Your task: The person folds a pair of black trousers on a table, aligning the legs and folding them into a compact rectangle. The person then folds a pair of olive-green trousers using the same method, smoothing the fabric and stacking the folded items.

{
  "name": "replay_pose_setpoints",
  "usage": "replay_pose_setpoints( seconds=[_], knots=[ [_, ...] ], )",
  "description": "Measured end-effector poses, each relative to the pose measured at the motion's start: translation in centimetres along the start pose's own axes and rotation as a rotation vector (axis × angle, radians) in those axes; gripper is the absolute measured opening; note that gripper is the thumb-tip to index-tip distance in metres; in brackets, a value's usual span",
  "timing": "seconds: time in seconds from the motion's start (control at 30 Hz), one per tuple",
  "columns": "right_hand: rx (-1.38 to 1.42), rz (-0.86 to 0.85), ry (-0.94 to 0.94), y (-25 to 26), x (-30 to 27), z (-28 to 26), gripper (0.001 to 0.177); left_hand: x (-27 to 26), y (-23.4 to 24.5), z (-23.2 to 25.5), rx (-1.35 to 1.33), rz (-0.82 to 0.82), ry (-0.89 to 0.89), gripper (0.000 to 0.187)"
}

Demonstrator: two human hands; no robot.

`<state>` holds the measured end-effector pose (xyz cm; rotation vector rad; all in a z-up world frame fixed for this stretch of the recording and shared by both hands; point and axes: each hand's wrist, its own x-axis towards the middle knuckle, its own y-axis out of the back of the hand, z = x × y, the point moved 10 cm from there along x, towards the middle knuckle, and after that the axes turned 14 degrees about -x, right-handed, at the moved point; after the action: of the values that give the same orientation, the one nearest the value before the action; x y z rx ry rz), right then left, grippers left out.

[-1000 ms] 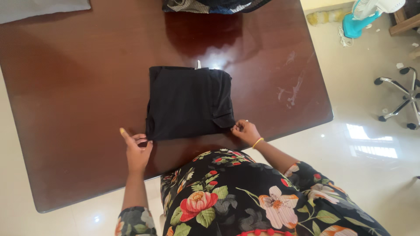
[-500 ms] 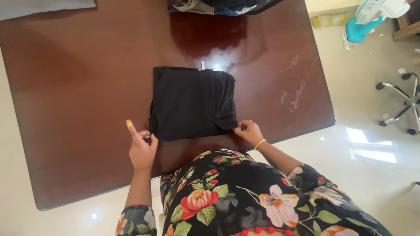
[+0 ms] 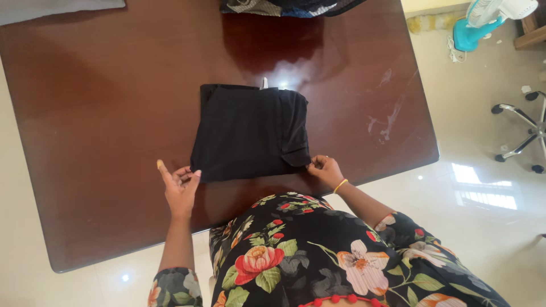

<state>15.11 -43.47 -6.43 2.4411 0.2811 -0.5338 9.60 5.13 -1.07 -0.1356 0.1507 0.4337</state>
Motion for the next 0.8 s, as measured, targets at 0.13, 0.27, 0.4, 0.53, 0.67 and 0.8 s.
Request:
replay_pose_setpoints(
  seconds=[0.13,0.27,0.4,0.53,0.67,0.8],
  knots=[
    [0.202,-0.130,0.062,-0.9,-0.3,0.2,0.011,-1.5,-0.5,3.3,0.318,-0.019,-0.078,0.120],
    [0.172,0.011,0.096,-0.7,-1.0,0.1,0.013,-3.5,-1.0,3.9,0.321,-0.050,-0.063,0.121],
    [-0.042,0.137,0.062,-0.6,-2.4,-1.0,0.013,-4.2,-1.0,2.1,0.330,0.045,-0.026,0.121],
    [-0.223,0.213,0.096,0.6,-2.8,-3.8,0.016,-3.6,-1.4,1.1,0.398,0.074,-0.023,0.119],
    [-0.311,0.234,0.131,1.1,-3.0,-4.9,0.017,-3.2,-1.4,0.5,0.521,0.052,-0.036,0.118],
    [-0.274,0.253,0.101,1.7,-2.7,-2.9,0.017,-3.6,-1.2,-0.2,0.732,-0.050,-0.042,0.113]
  ],
)
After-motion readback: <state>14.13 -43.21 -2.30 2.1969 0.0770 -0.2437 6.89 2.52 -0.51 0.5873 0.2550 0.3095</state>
